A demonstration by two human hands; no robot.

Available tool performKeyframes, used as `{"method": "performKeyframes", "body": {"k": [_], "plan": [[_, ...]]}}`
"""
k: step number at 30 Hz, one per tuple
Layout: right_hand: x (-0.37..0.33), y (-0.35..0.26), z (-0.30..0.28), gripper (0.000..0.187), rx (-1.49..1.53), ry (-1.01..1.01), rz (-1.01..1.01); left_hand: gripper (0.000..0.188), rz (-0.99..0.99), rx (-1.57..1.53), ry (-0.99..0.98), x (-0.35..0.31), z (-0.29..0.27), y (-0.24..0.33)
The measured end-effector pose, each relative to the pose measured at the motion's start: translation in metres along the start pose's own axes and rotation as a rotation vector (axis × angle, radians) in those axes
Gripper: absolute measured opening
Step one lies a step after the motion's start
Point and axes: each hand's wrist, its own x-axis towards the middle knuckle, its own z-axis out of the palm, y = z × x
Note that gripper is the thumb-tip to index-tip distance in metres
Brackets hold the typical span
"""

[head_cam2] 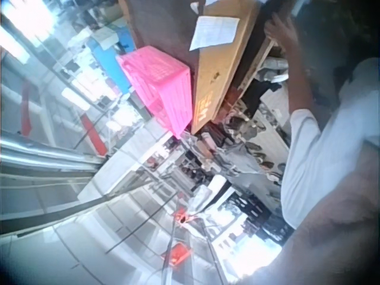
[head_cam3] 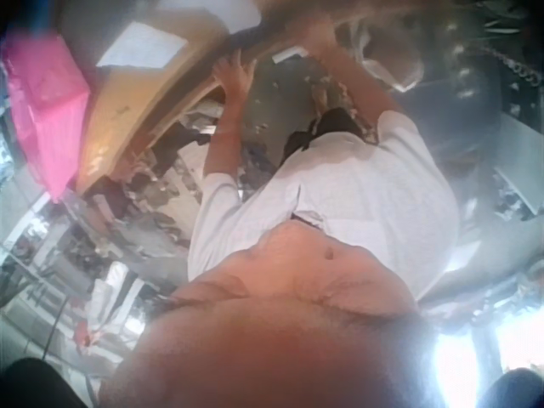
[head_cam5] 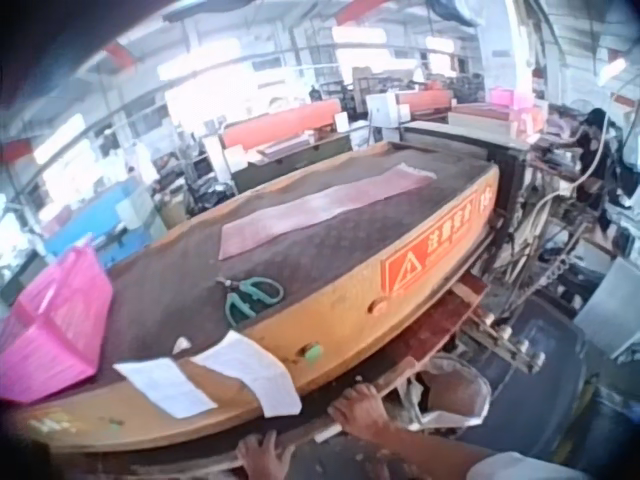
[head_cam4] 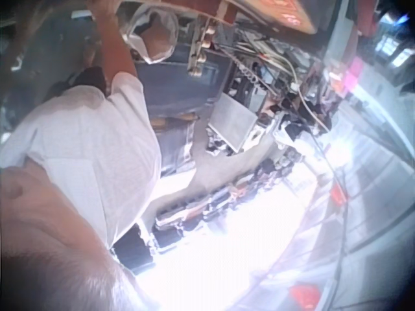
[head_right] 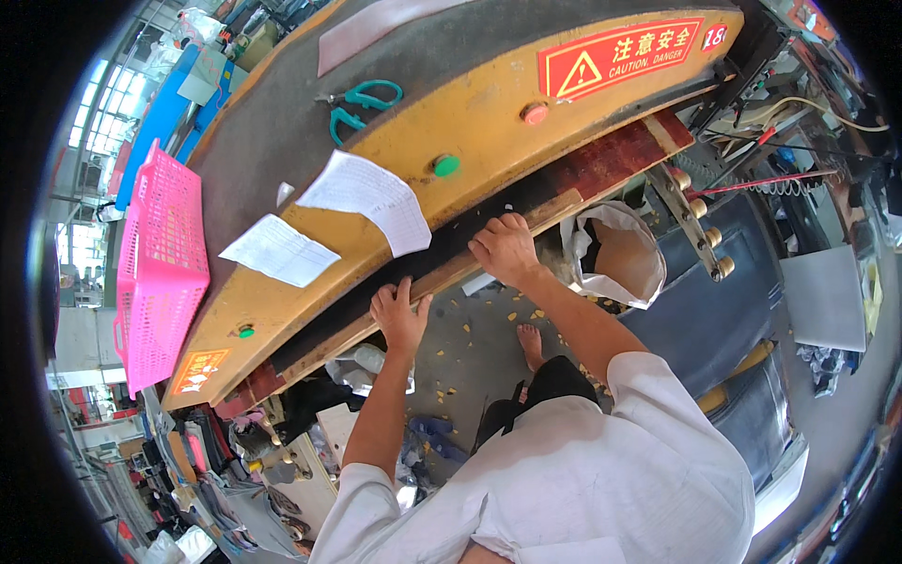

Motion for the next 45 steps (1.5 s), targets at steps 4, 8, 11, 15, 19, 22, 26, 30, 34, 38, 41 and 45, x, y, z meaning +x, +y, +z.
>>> {"method": "performKeyframes", "body": {"k": [4, 8, 11, 15, 19, 22, 26, 30, 34, 38, 41, 45], "plan": [[-0.004, 0.002, -0.003, 0.014, -0.066, -0.036, -0.008, 0.057, -0.023, 0.022, 0.013, -0.002, 0.001, 0.006], [-0.018, 0.000, -0.006, 0.016, -0.062, -0.049, -0.001, 0.055, -0.048, -0.007, 0.008, -0.014, -0.002, 0.018], [-0.044, -0.012, -0.024, 0.018, -0.034, -0.059, 0.031, 0.055, -0.051, -0.040, -0.032, -0.041, -0.016, 0.034], [-0.074, -0.034, -0.065, 0.025, 0.224, -0.143, 0.367, 0.047, -0.112, -0.206, -0.086, -0.092, -0.051, 0.061], [-0.049, -0.050, -0.082, 0.053, 0.054, -0.107, 0.353, 0.039, -0.068, -0.356, -0.004, -0.098, -0.066, 0.087], [-0.023, -0.069, -0.063, 0.075, -0.152, -0.250, 0.389, 0.042, 0.074, -0.360, 0.071, -0.083, -0.059, 0.104], [-0.045, -0.108, -0.044, 0.082, -0.398, -0.404, 0.471, 0.037, 0.188, -0.281, 0.064, -0.105, -0.054, 0.126], [-0.084, -0.113, -0.088, 0.081, -0.228, -0.405, 0.556, 0.037, 0.173, -0.307, 0.070, -0.160, -0.061, 0.150], [-0.093, -0.083, -0.176, 0.072, 0.406, -0.369, 0.715, 0.038, 0.166, -0.360, 0.073, -0.201, -0.073, 0.168], [-0.138, -0.065, -0.216, 0.067, 0.419, -0.042, 0.840, 0.040, 0.200, -0.410, 0.113, -0.222, -0.083, 0.174], [-0.182, -0.029, -0.235, 0.070, 0.057, 0.084, 0.785, 0.053, 0.230, -0.404, 0.039, -0.232, -0.089, 0.181], [-0.243, 0.011, -0.259, 0.074, -0.308, -0.057, 0.850, 0.070, 0.244, -0.372, -0.091, -0.247, -0.098, 0.197]]}}
